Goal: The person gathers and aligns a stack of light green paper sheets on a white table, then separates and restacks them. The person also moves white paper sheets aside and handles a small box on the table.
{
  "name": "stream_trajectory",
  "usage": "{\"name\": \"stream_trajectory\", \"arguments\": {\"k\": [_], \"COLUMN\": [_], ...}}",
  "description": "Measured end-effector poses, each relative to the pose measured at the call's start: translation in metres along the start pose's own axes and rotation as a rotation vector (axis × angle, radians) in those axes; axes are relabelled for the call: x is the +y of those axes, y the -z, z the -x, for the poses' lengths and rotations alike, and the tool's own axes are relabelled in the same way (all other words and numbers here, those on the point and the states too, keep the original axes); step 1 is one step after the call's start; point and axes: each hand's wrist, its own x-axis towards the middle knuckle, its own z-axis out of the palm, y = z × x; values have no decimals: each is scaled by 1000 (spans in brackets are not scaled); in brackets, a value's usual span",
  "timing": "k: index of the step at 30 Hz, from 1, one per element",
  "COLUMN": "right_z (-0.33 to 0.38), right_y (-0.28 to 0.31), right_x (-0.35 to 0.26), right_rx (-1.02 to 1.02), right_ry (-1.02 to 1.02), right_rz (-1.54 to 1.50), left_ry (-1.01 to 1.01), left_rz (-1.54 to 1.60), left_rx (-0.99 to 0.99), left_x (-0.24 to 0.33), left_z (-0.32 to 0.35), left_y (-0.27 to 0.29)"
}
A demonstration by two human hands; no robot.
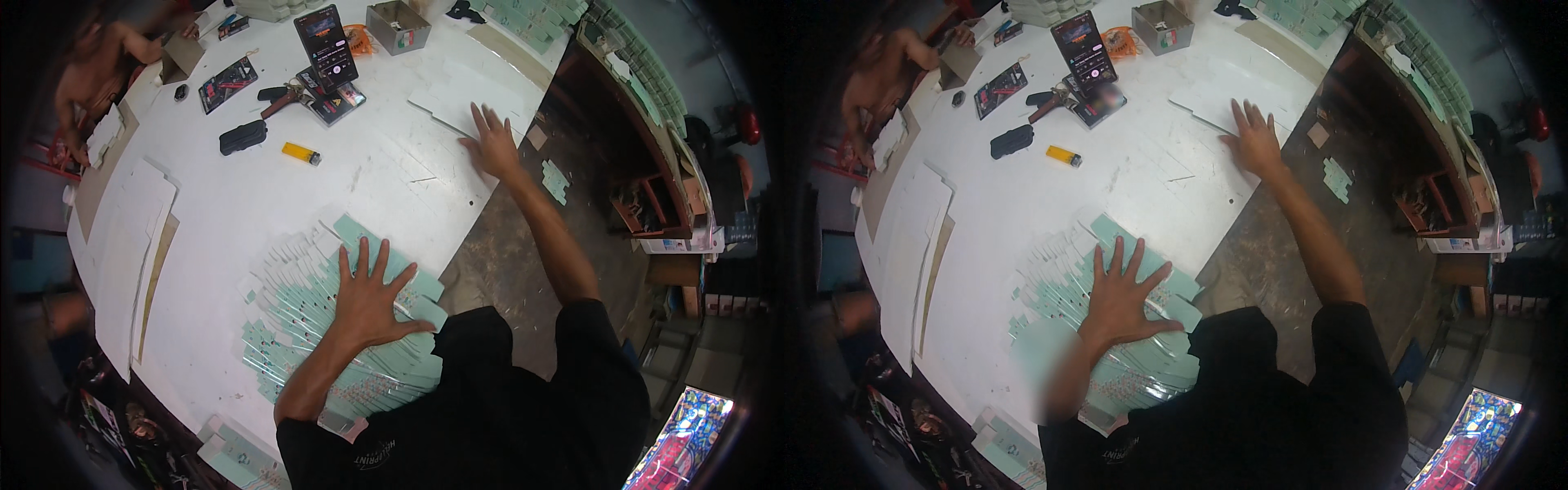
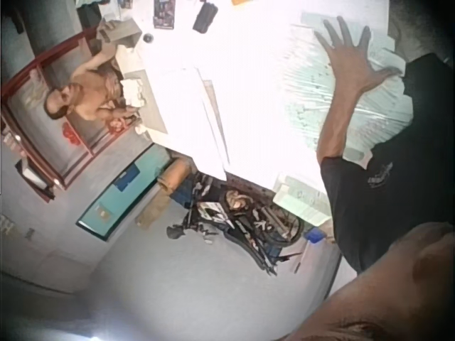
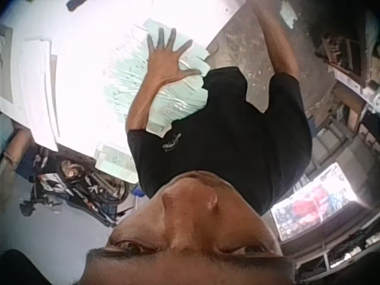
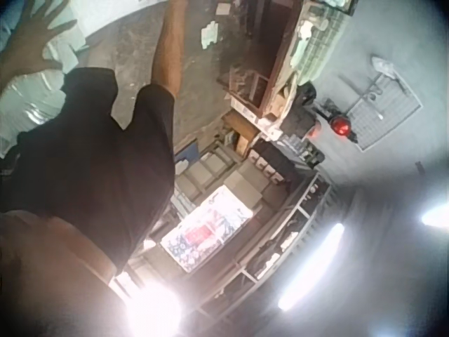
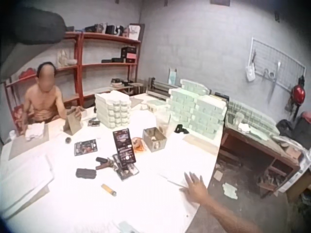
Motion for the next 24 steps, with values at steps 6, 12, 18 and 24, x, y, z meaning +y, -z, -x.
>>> {"name": "stream_trajectory", "arguments": {"k": [6,12,18,24], "right_z": [35,41,74,11], "right_y": [23,38,46,27], "right_x": [-77,-111,-152,-43], "right_rx": [-297,-376,-845,-100], "right_ry": [47,69,-33,174], "right_rz": [-674,-283,-956,-87], "left_ry": [59,77,-73,-15], "left_rz": [-84,17,-39,8], "left_rx": [-6,133,7,13], "left_x": [-3,0,-9,-7], "left_z": [3,5,-1,2], "left_y": [-12,-12,-9,-2]}}
